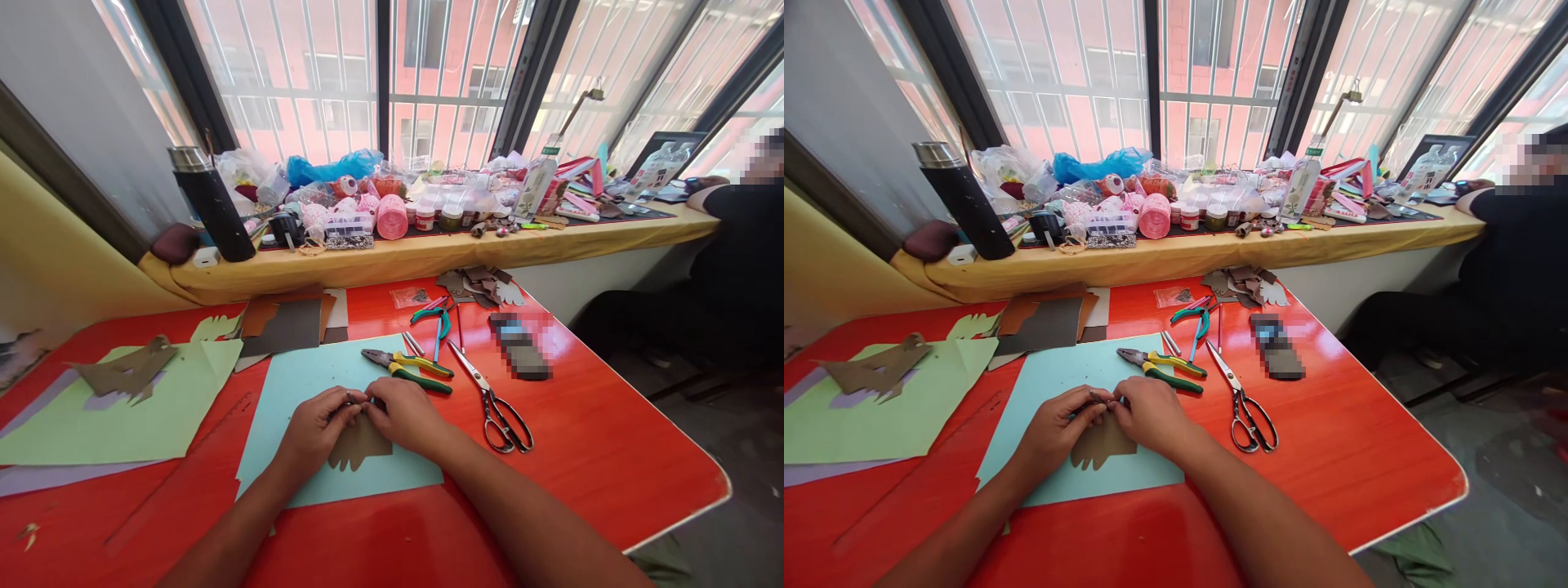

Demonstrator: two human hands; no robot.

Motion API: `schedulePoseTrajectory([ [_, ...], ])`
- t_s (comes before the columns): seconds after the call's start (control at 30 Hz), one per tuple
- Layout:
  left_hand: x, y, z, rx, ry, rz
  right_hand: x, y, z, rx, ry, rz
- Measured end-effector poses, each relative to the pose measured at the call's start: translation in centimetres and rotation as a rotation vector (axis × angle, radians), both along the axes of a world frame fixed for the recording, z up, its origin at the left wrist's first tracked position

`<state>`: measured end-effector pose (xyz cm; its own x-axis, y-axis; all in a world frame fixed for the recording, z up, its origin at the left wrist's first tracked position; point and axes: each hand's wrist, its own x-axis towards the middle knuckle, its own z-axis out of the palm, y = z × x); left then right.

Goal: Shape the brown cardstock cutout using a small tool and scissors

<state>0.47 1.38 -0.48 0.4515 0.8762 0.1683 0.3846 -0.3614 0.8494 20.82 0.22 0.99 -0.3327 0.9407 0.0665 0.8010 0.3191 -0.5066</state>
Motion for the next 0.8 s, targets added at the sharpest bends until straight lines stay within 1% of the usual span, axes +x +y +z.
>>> schedulePoseTrajectory([
  [0.6,-0.02,-0.05,0.06,-0.003,0.0,0.011,0.04,-0.03,0.07,0.015,0.023,-0.001],
  [0.8,0.08,-0.07,0.12,0.002,0.001,0.022,0.03,-0.07,0.35,-0.005,0.012,-0.004],
])
